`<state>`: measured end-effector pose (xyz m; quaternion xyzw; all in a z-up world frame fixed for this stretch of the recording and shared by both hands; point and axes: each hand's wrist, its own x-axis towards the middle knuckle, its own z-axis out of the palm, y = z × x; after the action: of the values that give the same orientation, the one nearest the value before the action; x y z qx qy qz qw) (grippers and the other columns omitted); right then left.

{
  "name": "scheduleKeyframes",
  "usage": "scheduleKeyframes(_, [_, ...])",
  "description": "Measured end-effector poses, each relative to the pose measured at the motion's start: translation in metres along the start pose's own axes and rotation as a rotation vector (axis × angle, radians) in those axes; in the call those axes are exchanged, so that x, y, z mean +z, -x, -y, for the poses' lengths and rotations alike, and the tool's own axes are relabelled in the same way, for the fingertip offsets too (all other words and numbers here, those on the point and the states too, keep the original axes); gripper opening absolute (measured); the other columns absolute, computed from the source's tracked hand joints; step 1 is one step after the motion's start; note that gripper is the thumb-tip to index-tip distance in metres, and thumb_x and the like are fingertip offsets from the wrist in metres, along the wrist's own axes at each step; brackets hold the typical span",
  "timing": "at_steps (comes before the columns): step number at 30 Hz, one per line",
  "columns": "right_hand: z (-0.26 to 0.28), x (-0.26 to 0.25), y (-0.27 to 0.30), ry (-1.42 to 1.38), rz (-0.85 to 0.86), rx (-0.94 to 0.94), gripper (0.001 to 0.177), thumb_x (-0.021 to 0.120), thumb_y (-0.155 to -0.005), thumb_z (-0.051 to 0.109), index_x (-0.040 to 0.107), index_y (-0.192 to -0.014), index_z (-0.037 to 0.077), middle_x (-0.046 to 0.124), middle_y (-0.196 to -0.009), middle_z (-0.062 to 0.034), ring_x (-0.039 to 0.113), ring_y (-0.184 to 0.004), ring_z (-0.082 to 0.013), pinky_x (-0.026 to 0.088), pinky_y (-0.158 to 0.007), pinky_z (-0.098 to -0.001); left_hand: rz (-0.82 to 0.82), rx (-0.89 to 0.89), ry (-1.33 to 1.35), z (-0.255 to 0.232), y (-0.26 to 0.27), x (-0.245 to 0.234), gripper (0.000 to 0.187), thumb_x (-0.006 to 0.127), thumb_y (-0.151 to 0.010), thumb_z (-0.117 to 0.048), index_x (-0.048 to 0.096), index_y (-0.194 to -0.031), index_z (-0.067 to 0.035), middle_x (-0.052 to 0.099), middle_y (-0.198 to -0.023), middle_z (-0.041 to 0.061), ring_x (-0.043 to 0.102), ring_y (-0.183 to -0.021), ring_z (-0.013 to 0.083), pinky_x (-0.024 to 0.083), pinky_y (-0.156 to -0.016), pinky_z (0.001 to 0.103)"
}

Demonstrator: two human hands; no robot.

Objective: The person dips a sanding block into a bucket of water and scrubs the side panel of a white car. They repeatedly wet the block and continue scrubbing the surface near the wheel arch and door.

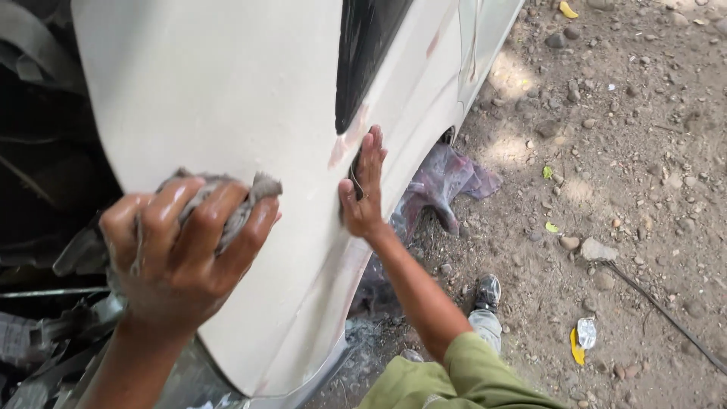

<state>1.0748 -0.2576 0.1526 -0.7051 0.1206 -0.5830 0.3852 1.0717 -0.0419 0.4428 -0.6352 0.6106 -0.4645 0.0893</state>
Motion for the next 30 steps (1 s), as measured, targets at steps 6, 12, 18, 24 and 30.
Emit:
scheduleKeyframes(6, [-0.141,-0.027,-0.117,-0.055,0.07,0.097,0.065,0.03,-0.118,0.037,-0.006,-0.17,0.022,-0.01,-0.178,-0.005,-0.006,-0.168,-0.0244,-0.011,-0.135,-0.0505,0.089,-0.012,0.032,0.004,0.003,0.001,0.02,0.076,-0.09,-0.046,0.075,-0.102,-0.029,0.067,-0.103,-0.008,0.054,-0.112,0.0175,0.039,-0.095,0.042])
scheduleKeyframes(12, [-0.04,-0.014,-0.065,0.025,0.069,-0.003,0.066,0.023,-0.115,0.041,-0.005,-0.171,0.018,-0.006,-0.178,-0.0016,-0.003,-0.166,-0.0219,-0.011,-0.134,-0.0448,0.184,0.007,0.046,0.002,0.046,0.019,0.029,0.079,-0.085,-0.048,0.076,-0.109,-0.031,0.07,-0.109,-0.007,0.054,-0.116,0.0193,0.038,-0.101,0.044])
scheduleKeyframes(18, [-0.176,-0.036,-0.193,-0.054,0.051,-0.048,0.065,0.027,-0.119,0.05,-0.002,-0.17,0.023,-0.006,-0.176,-0.0027,-0.006,-0.165,-0.0213,-0.009,-0.136,-0.0467,0.193,0.189,0.059,0.021,0.082,0.035,0.043,0.075,-0.085,-0.049,0.069,-0.124,-0.032,0.069,-0.115,-0.001,0.054,-0.12,0.0237,0.044,-0.102,0.045])
scheduleKeyframes(24, [-0.103,-0.024,-0.135,0.07,0.006,0.064,0.067,0.019,-0.116,0.056,-0.003,-0.171,0.024,-0.006,-0.178,-0.0044,-0.002,-0.165,-0.0227,-0.008,-0.137,-0.0545,0.51,0.125,0.137,0.009,0.111,0.035,0.06,0.075,-0.076,-0.053,0.06,-0.132,-0.037,0.066,-0.122,0.003,0.053,-0.125,0.0297,0.048,-0.105,0.051])
scheduleKeyframes(30, [-0.18,-0.055,-0.192,0.008,0.118,-0.021,0.07,0.023,-0.115,0.058,-0.001,-0.171,0.022,-0.006,-0.178,-0.0052,-0.003,-0.164,-0.0235,-0.003,-0.138,-0.0503,0.396,0.077,0.182,0.009,0.101,0.04,0.06,0.075,-0.078,-0.053,0.059,-0.133,-0.034,0.064,-0.119,0.003,0.052,-0.122,0.0289,0.048,-0.102,0.05])
